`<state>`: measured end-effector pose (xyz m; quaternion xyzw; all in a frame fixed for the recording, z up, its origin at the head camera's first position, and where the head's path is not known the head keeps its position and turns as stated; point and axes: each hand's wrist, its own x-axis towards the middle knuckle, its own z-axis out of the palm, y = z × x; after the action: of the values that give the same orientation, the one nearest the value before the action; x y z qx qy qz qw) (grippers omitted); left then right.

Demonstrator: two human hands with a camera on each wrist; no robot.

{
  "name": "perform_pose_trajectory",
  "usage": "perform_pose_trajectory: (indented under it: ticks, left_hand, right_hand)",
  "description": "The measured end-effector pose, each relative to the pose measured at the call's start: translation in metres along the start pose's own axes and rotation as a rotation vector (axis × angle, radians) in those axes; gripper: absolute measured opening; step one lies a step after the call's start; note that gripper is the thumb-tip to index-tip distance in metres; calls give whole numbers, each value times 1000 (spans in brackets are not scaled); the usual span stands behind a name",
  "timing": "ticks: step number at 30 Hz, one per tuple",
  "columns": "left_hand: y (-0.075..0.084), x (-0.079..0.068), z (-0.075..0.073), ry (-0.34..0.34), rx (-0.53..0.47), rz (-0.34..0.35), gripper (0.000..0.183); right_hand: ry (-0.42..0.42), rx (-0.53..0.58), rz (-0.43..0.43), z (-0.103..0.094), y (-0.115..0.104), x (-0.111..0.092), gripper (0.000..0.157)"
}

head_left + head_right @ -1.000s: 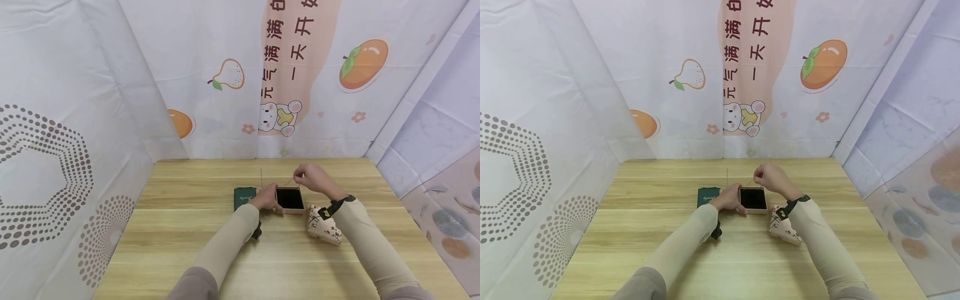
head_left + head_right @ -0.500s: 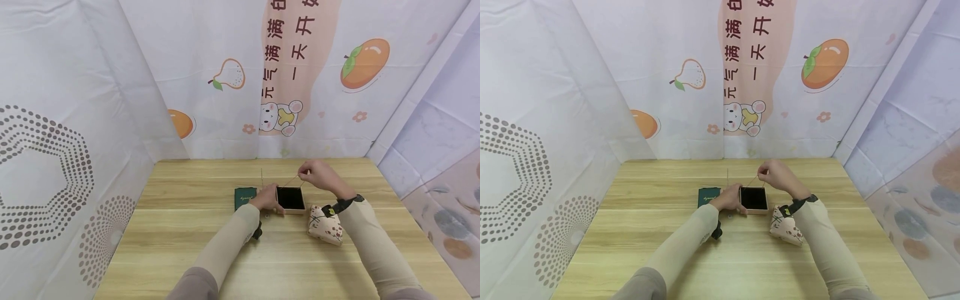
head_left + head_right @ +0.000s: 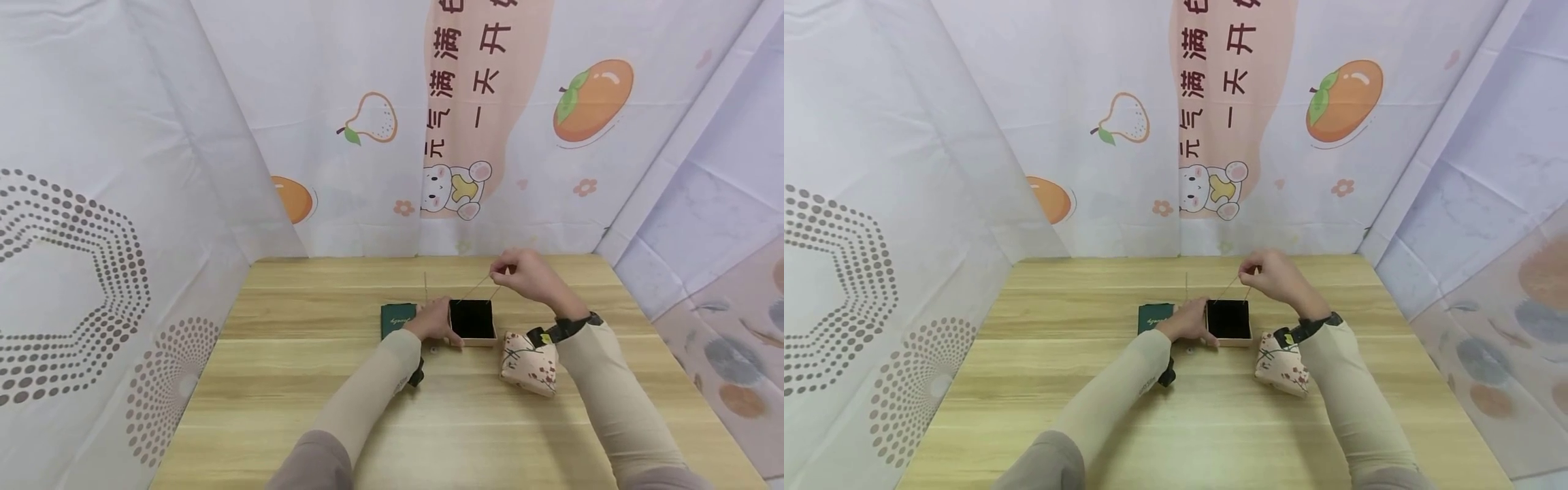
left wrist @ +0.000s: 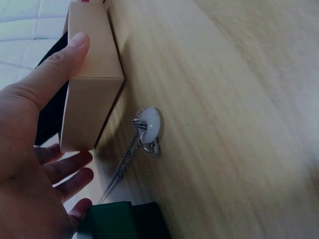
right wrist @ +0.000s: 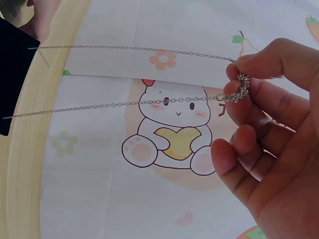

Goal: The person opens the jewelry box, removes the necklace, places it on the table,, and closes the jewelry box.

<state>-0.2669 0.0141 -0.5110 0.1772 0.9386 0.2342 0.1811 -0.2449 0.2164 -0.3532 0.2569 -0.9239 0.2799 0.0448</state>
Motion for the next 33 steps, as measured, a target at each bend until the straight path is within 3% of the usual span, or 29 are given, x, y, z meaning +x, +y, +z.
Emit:
perform_pose_trajectory:
  ticks: [10, 24, 33]
  left_hand:
    - [-3, 0, -3, -25, 126, -7, 111]
    - [-6, 0, -5, -40, 72, -12, 111]
    - [-7, 0, -3, -3, 28, -22, 104]
  right_hand:
    - [22, 15, -18, 3, 1, 3, 9]
    - [15, 27, -3, 4, 2, 3, 9]
    - [13, 24, -1, 3, 0, 5, 9]
